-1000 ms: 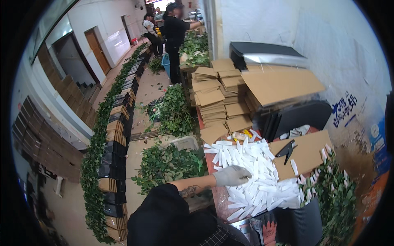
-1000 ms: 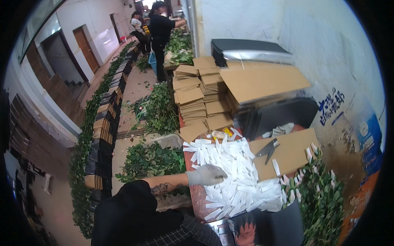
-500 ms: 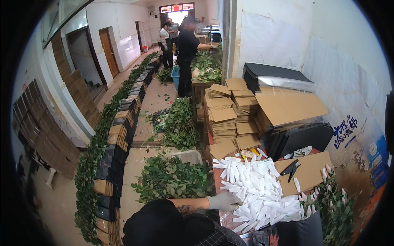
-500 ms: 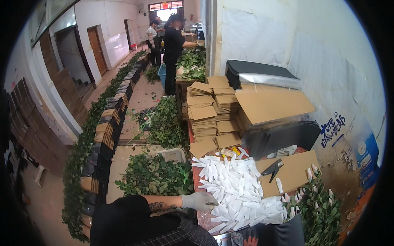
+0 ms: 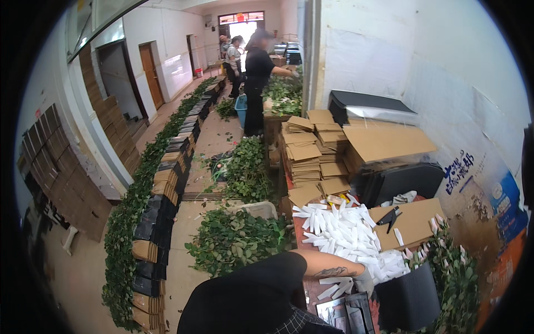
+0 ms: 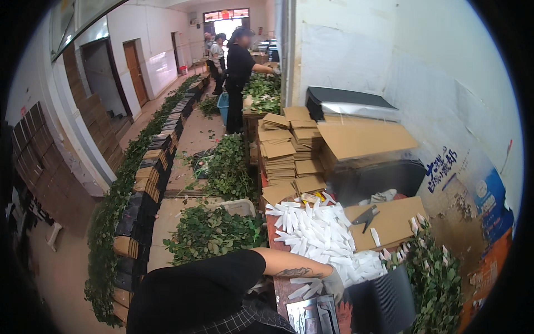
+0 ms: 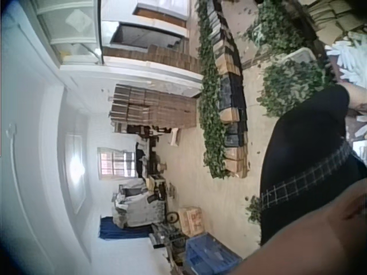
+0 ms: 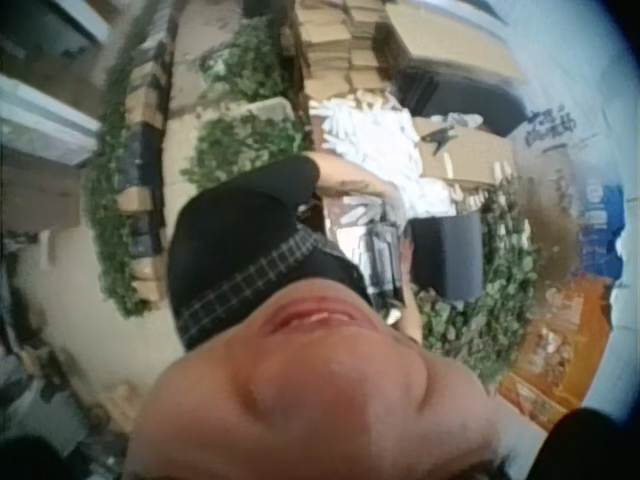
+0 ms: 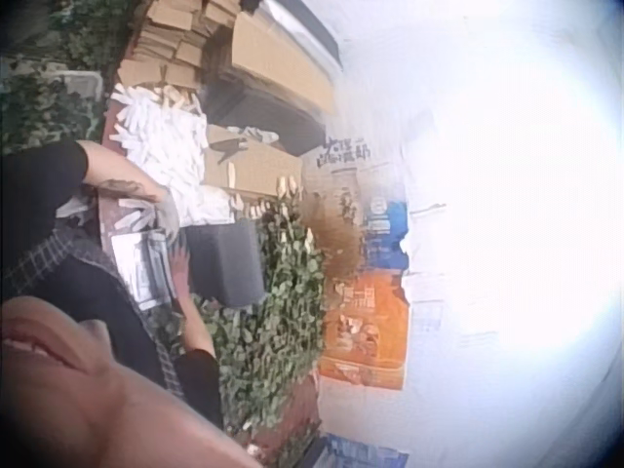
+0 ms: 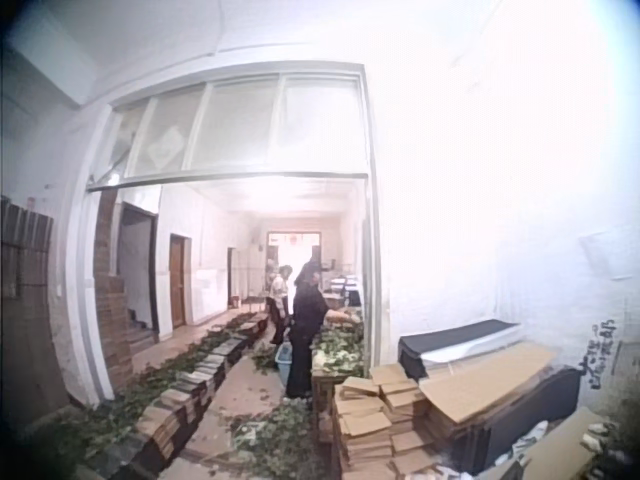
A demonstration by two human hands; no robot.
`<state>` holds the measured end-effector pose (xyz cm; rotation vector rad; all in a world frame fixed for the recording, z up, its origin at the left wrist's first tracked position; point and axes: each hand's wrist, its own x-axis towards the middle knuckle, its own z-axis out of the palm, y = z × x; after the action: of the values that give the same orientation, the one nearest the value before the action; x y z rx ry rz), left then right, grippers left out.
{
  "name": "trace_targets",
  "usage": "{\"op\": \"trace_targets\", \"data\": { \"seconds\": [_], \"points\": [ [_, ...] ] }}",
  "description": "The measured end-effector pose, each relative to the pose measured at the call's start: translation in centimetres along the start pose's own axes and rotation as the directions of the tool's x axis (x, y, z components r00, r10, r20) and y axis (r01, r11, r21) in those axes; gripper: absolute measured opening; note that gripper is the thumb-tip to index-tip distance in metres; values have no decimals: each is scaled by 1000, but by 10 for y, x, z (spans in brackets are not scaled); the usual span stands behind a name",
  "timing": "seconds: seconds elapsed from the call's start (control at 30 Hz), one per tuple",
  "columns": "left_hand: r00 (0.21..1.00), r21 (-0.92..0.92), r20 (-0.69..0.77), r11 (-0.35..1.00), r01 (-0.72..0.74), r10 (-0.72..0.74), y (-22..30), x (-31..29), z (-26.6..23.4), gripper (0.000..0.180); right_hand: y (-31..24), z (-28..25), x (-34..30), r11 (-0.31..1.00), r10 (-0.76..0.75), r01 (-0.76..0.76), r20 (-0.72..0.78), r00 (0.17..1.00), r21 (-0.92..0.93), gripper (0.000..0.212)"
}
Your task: The person places bundles of roses into protective sleeves and black packaging foam, using a mechanical device on a table to secure the wrap.
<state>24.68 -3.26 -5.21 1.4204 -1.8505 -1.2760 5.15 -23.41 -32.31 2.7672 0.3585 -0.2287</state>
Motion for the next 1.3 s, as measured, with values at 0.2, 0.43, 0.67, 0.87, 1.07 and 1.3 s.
{"op": "trace_targets", "data": {
  "seconds": [0.2,0.43,0.67,0.87,1.07,1.3],
  "points": [
    [996,89,79,995,-46,39,7,32,6,27,17,67,-16,984,-4,5,7,1000,-181,47],
    [998,103,49,993,-49,44,-6,24,15,28,6,-13,-14,999,13,-15,39,999,37,47],
    [993,93,48,990,-107,103,-16,14,15,28,-3,-57,-28,999,32,-33,21,999,30,55],
    [978,36,66,979,-203,200,-24,13,8,28,-11,-95,-40,986,39,-59,-130,991,-156,62],
    [991,-180,133,982,50,-26,-50,-36,-65,33,-8,-113,-31,950,14,-64,163,987,307,71],
    [866,611,-484,757,231,125,-90,0,-180,35,-6,-134,-25,999,25,-16,221,975,-40,56]
  ]
}}
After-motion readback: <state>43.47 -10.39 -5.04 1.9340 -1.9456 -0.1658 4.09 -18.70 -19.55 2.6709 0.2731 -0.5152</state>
